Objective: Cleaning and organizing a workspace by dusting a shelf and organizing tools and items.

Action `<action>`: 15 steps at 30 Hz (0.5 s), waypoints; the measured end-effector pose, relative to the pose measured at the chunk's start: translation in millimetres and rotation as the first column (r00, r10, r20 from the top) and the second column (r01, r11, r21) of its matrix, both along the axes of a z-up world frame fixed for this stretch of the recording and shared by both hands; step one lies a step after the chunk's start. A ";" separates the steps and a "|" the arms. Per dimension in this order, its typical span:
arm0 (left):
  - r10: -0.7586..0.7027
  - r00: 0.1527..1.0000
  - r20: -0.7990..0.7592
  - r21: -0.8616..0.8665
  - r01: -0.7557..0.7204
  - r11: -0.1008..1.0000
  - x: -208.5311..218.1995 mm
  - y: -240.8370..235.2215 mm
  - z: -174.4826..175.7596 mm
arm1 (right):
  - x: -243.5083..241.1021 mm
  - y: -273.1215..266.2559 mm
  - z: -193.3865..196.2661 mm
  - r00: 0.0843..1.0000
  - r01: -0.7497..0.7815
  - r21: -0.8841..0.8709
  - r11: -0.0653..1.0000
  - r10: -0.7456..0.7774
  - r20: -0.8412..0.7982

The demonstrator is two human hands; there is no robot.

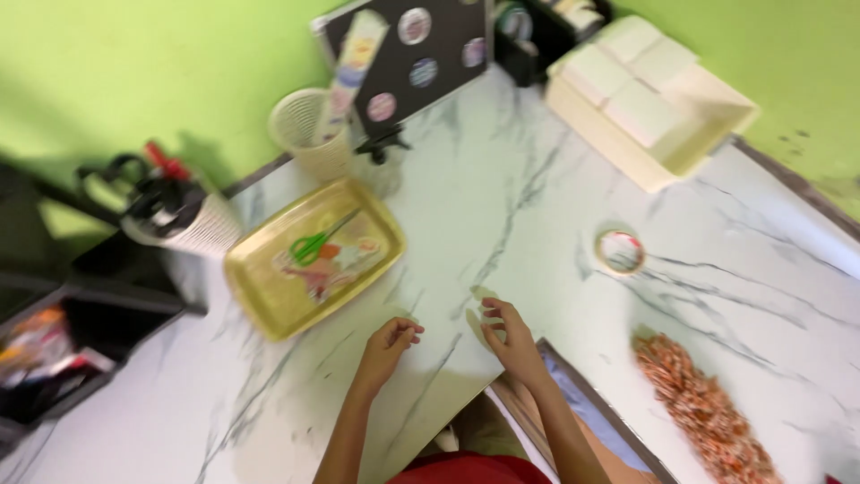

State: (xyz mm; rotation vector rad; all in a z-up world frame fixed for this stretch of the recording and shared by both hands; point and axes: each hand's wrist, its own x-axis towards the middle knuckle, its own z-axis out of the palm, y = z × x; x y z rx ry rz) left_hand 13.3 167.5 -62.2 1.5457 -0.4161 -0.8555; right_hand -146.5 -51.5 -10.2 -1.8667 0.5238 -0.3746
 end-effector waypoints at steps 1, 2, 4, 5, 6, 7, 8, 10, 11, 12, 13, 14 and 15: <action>-0.031 1.000 0.001 -0.002 0.031 1.000 2.4 -17.3 2.1 | -6.5 -14.2 -1.4 1.000 0.031 -0.002 1.000 -0.031 0.001; -0.057 0.998 -0.001 -0.005 0.057 0.998 4.5 -34.6 4.3 | -13.3 -28.2 -2.8 0.998 0.061 0.024 0.998 -0.061 -0.020; -0.110 0.994 -0.001 -0.016 0.110 0.994 7.9 -75.0 8.2 | -25.6 -61.8 -6.0 0.992 0.120 0.042 0.992 -0.118 -0.039; -0.133 0.991 -0.002 -0.020 0.133 0.991 7.4 -94.0 9.4 | -32.0 -78.5 -8.6 0.987 0.153 0.001 0.988 -0.152 -0.059; -0.156 0.988 -0.003 -0.024 0.156 0.987 6.9 -112.8 10.3 | -38.4 -94.8 -11.5 0.979 0.184 -0.040 0.982 -0.187 -0.078; -0.174 0.985 -0.007 -0.026 0.174 0.984 5.1 -130.9 11.8 | -40.4 -117.2 -10.9 0.975 0.202 -0.041 0.979 -0.205 -0.082; -0.198 0.980 0.007 -0.044 0.198 0.979 2.9 -148.2 13.2 | -43.1 -139.0 -10.3 0.970 0.226 -0.108 0.968 -0.235 -0.069; -0.226 0.974 0.024 -0.063 0.227 0.972 -2.1 -178.9 18.1 | -43.5 -185.3 -11.4 0.962 0.255 -0.175 0.951 -0.267 -0.053; -0.241 0.970 0.024 -0.082 0.242 0.967 -6.0 -191.6 22.0 | -42.7 -208.8 -12.8 0.958 0.272 -0.329 0.904 -0.285 0.007; -0.256 0.966 0.024 -0.100 0.257 0.961 -9.8 -204.0 26.0 | -42.0 -232.0 -14.2 0.954 0.288 -0.473 0.833 -0.292 0.068; -0.261 0.965 0.026 -0.101 0.262 0.960 -11.1 -213.6 24.6 | -36.5 -252.3 -7.0 0.952 0.293 -0.473 0.831 -0.297 0.070; -0.273 0.962 0.015 -0.101 0.273 0.957 -12.5 -222.7 23.4 | -31.3 -272.2 0.4 0.943 0.314 -0.570 0.759 -0.320 0.094; -0.286 0.958 0.003 -0.101 0.285 0.953 -15.1 -232.1 22.2 | -27.7 -292.2 8.3 0.932 0.331 -0.658 0.676 -0.341 0.119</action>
